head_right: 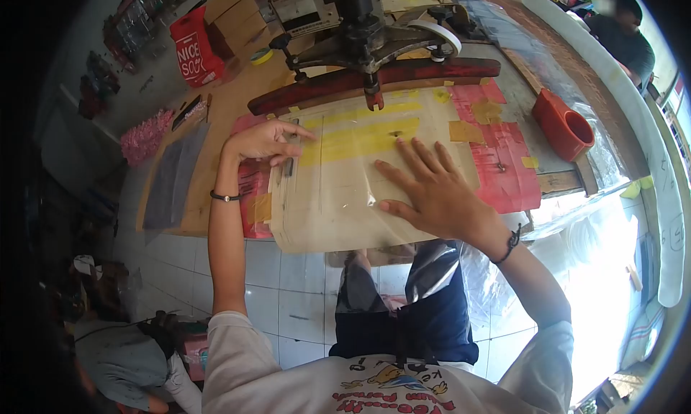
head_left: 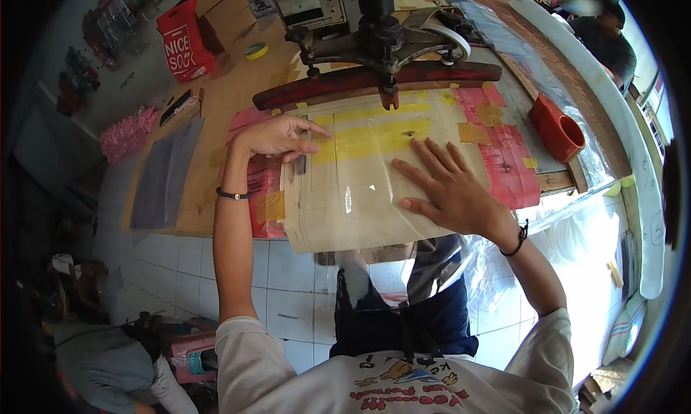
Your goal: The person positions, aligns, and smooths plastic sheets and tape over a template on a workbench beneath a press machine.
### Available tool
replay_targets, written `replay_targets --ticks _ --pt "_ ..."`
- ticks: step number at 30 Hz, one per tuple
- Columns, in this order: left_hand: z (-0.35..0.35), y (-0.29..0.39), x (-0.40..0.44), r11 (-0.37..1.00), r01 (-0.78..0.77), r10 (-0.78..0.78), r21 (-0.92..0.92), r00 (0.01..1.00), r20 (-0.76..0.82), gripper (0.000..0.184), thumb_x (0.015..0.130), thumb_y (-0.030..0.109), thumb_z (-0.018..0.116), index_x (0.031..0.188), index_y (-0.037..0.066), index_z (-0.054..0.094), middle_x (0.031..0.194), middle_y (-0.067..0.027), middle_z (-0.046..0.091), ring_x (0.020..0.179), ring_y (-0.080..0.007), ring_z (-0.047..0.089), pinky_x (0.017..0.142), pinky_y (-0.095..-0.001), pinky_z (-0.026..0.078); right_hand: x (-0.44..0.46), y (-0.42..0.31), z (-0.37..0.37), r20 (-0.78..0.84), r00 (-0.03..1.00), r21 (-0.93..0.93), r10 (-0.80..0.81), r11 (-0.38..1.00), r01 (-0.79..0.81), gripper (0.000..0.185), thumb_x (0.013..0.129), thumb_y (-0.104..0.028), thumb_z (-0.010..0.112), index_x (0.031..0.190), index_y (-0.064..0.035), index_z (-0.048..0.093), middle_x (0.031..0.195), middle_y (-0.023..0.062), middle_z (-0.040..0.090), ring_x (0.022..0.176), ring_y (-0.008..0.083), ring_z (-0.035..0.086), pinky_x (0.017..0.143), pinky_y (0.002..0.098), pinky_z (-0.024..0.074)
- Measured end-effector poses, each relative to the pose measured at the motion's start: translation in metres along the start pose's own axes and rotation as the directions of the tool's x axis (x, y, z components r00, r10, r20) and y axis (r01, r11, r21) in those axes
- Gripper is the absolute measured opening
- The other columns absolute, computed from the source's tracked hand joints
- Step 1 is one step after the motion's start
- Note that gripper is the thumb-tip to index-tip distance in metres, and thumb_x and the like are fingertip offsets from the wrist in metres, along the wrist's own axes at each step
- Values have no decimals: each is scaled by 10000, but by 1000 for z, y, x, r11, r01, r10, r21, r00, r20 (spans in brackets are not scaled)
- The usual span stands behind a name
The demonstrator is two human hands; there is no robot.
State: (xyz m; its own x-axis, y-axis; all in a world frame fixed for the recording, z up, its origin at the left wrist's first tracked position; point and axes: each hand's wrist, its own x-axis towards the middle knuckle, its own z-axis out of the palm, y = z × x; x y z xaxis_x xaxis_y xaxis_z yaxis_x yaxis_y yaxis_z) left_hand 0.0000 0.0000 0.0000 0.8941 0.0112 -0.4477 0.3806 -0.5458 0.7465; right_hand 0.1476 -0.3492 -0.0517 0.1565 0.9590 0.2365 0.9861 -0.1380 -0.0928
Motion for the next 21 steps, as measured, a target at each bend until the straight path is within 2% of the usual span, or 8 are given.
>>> replay_targets --ticks 2,6,8,9,11,13,15,21 --pt "12 9 4 992 -115 112 -48 992 -58 610 923 242 750 1483 194 513 593 44 550 484 -22 437 498 -192 389 -14 10 -17 3 1000 -6 19 1000 -19 632 1000 -567 474 1513 -201 433 1590 216 316 1484 412 265 1222 552 168" --pt "11 11 -2 998 -36 38 44 998 -47 594 926 226 746 1476 199 523 581 71 506 483 -28 385 498 -212 369 -8 5 -27 50 990 -114 128 986 -122 606 999 -500 518 1475 -130 467 1509 217 423 1408 413 385 1176 558 276" --pt "12 8 -1 997 -3 7 73 999 -54 595 927 215 743 1478 204 517 580 80 493 482 -29 373 495 -218 360 -5 -14 -55 -12 1000 382 18 924 -12 658 990 -539 519 1486 -114 438 1515 233 403 1391 413 417 1156 557 315" --pt "11 8 -2 998 2 2 69 998 -56 600 926 212 743 1480 206 513 575 84 485 481 -28 368 496 -219 359 -3 -28 -68 -62 998 595 -21 802 54 686 986 -559 520 1491 -106 423 1518 241 393 1383 414 434 1146 556 335" --pt "10 9 -3 998 9 -7 55 999 -36 611 923 205 745 1485 210 505 567 90 469 480 -27 360 497 -221 358 -14 -69 -74 -309 950 928 -38 206 310 712 987 -617 451 1547 -214 274 1546 289 289 1338 445 463 1042 587 445" --pt "7 4 -1 999 -15 15 37 1000 -17 623 909 247 766 1476 196 514 602 77 493 489 -35 382 502 -217 367 -25 -106 -86 -430 902 849 24 -327 414 678 1008 -622 373 1570 -321 141 1589 292 158 1299 498 468 942 642 518" --pt "8 1 3 999 -25 25 19 1000 -5 636 900 266 778 1474 188 515 615 71 505 492 -38 395 502 -215 371 -34 -130 -91 -478 871 637 118 -636 436 663 1015 -621 344 1571 -372 84 1616 267 78 1266 548 460 885 677 544" --pt "6 1 1 1000 -8 8 14 1000 -12 660 896 256 782 1488 186 496 598 71 511 488 -34 407 492 -216 370 -50 -164 -98 -373 786 161 494 -799 579 657 1008 -587 414 1565 -356 155 1607 191 146 1152 562 474 828 708 549"
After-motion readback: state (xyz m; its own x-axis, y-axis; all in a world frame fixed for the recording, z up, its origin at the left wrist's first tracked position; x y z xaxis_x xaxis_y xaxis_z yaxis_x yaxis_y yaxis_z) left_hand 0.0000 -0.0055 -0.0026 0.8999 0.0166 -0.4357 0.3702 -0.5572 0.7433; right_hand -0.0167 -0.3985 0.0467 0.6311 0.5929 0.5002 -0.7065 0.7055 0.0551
